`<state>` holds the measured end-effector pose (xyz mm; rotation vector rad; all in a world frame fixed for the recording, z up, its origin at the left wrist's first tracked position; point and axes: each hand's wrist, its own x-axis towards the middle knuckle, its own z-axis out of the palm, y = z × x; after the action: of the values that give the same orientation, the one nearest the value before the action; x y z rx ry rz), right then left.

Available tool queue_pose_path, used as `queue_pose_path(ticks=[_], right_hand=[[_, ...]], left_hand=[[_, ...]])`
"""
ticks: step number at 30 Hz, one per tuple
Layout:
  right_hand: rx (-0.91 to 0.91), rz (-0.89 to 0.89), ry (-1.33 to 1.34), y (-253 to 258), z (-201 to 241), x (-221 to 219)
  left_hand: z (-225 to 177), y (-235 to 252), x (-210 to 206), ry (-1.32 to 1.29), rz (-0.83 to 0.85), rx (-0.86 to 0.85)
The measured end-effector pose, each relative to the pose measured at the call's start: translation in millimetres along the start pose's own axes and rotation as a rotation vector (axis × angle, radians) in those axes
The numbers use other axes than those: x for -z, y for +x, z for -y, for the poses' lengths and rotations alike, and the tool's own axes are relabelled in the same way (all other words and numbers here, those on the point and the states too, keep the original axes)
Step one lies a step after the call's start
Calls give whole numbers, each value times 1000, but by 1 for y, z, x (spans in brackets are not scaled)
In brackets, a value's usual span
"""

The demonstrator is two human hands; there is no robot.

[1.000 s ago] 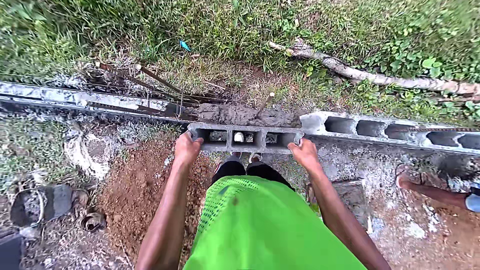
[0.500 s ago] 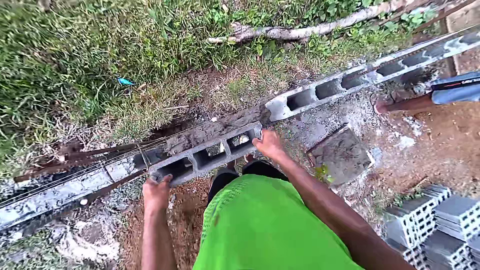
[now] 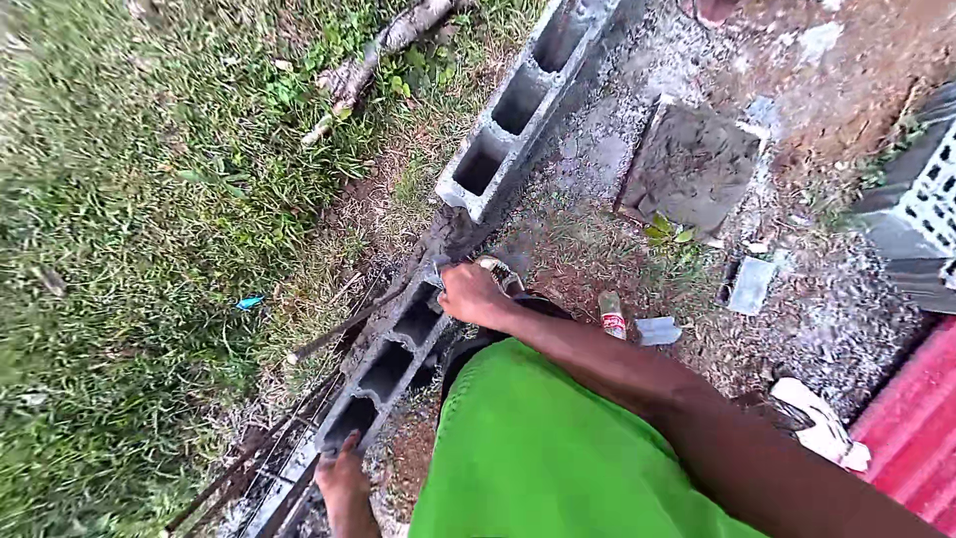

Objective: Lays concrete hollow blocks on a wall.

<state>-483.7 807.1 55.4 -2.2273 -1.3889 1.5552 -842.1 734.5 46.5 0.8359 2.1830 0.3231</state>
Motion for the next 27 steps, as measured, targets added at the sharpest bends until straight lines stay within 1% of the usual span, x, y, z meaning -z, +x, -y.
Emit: queue_pose_path(ticks=[3, 7, 10, 13, 22, 27], right_hand=[[0, 4, 6, -2, 0, 1], [33, -52, 6, -1, -1, -1], [18, -23, -16, 2, 5, 1], [22, -43, -24, 1, 9, 2], [50, -23, 6, 2, 1, 1], [59, -73, 19, -2, -3, 0]], left_hand=[[-4, 0, 0, 34, -15, -11], [-7, 2, 0, 40, -34, -5], [-5, 2, 3, 18, -44, 9], [-6, 0, 0, 15, -41, 13], [2, 1, -1, 31, -32, -12], [-1, 0, -5, 25, -35, -4]])
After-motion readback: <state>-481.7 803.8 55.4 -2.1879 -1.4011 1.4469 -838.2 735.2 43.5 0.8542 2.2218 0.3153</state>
